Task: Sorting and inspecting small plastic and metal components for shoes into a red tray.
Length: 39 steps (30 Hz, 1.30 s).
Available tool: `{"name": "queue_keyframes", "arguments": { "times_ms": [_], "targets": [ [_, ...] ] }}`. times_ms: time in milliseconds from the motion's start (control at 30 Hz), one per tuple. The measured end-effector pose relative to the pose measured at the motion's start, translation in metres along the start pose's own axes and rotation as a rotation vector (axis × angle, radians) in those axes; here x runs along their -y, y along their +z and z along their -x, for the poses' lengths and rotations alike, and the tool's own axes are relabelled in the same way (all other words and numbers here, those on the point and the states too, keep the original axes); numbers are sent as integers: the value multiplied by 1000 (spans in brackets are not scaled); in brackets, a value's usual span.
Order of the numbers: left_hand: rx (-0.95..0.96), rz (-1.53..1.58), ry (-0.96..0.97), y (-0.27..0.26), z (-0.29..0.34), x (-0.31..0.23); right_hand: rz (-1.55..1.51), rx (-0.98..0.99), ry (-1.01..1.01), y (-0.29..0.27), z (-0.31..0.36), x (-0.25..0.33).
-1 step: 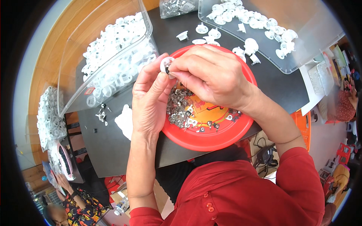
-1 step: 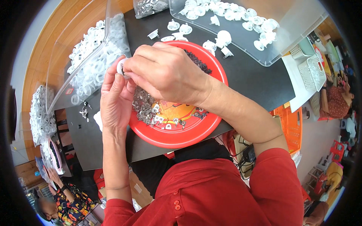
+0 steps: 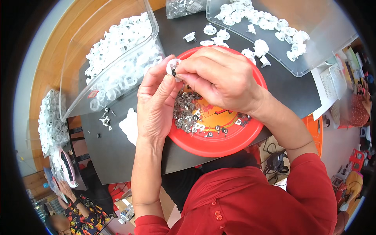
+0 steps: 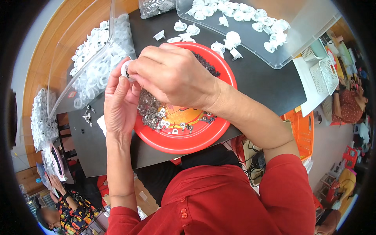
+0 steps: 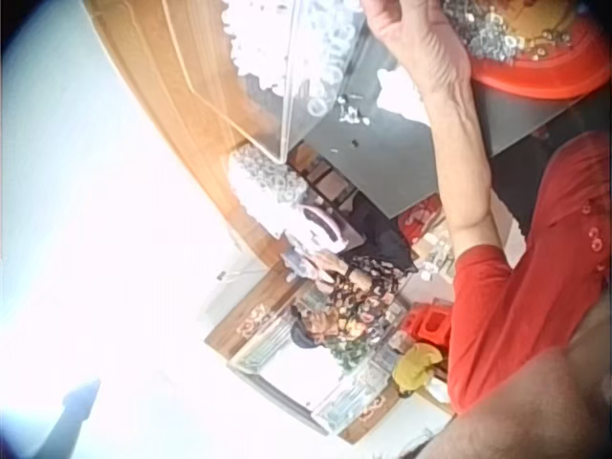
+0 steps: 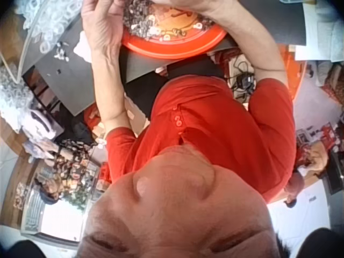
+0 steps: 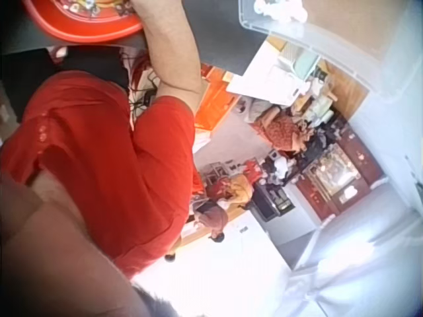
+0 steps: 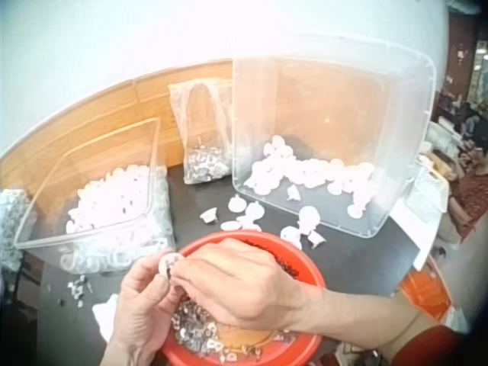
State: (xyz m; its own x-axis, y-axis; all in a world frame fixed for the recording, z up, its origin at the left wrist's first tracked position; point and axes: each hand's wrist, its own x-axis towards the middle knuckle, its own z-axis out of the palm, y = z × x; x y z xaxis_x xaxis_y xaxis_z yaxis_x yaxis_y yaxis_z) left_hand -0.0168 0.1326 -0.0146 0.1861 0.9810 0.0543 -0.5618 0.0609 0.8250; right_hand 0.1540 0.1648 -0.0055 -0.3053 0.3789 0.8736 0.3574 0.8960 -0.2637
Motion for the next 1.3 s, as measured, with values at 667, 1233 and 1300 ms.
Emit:
{"name": "queue_keyframes", "arguments": {
  "times_ms": [667, 1233, 1300],
  "targets": [
    [10, 59, -67, 0, -2, 0, -82, 12, 117, -1, -2, 1],
    [28, 23, -19, -5, -2, 2, -51, 48, 55, 2, 1, 0],
    [36, 12, -8, -5, -3, 2, -43, 51, 37, 2, 0, 0]
  ]
}}
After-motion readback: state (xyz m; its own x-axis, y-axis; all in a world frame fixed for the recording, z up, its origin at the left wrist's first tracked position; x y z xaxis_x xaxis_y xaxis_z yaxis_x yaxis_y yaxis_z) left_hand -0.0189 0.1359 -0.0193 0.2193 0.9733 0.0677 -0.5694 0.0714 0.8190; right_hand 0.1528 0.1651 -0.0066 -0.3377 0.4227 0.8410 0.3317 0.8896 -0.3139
